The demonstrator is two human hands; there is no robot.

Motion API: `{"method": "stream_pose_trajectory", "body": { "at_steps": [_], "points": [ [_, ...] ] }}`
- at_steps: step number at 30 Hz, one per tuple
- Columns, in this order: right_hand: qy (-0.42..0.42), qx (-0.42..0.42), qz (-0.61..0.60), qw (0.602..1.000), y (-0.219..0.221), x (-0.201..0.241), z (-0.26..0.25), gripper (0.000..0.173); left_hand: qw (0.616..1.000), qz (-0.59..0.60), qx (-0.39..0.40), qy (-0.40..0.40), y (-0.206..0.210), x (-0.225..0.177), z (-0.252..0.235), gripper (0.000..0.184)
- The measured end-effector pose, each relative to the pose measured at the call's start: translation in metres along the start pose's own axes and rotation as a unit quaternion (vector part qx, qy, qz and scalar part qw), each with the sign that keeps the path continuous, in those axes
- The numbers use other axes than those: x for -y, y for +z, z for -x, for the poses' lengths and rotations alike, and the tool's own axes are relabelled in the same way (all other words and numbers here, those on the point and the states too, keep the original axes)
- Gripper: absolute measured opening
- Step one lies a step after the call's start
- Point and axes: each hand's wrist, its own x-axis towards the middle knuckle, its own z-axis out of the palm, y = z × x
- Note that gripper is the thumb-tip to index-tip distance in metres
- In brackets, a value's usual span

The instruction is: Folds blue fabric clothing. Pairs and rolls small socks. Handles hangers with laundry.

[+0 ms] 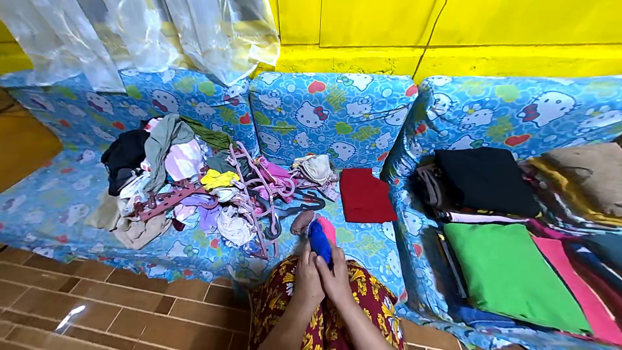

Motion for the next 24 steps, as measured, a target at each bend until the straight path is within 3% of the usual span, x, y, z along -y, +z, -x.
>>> {"method": "stream_pose_trajectory", "body": {
  "at_steps": [1,3,5,7,8,11,13,17,19,22,24],
  "points": [
    [0.001,-0.003,0.001,1.0,0.001,-0.003,0.0,0.083,1.0,-0.004,0.026,-0.014,0.0,-0.001,0.0,0.062],
    [-0.004,-0.021,-0.019,1.0,-0.001,-0.009,-0.002,0.076,0.998,-0.032,0.035,0.033,0.001,0.0,0.001,0.065],
    [-0.011,-0.045,-0.047,0.998,-0.005,-0.014,-0.007,0.055,0.995,-0.001,0.075,0.068,-0.001,0.001,0.0,0.048],
    [-0.004,-0.072,-0.083,0.994,-0.009,-0.015,-0.009,0.043,0.983,0.14,0.091,0.074,0.0,0.007,-0.002,0.019],
    [-0.002,-0.087,-0.098,0.991,-0.01,-0.016,-0.009,0.041,0.962,0.256,0.079,0.053,0.003,0.011,-0.003,0.016],
    [-0.06,-0.111,-0.111,0.986,-0.01,-0.017,-0.009,0.036,0.848,0.52,0.033,-0.093,0.006,0.012,-0.011,0.034],
    [-0.117,-0.102,-0.076,0.985,-0.007,-0.02,-0.007,0.033,0.794,0.593,0.036,-0.128,0.002,0.011,-0.013,0.04],
    [-0.157,-0.104,-0.033,0.982,-0.004,-0.024,-0.006,0.034,0.762,0.629,0.065,-0.138,-0.002,0.013,-0.007,0.037],
    [-0.148,-0.127,-0.027,0.98,-0.005,-0.027,-0.007,0.033,0.78,0.606,0.124,-0.096,-0.004,0.015,-0.004,0.045],
    [-0.165,-0.163,0.047,0.972,-0.005,-0.034,-0.009,0.035,0.888,0.424,0.154,-0.088,-0.009,0.008,-0.004,0.046],
    [-0.202,-0.175,0.085,0.96,-0.006,-0.036,-0.011,0.037,0.928,0.345,0.126,-0.068,-0.007,0.011,-0.007,0.037]
  ]
}}
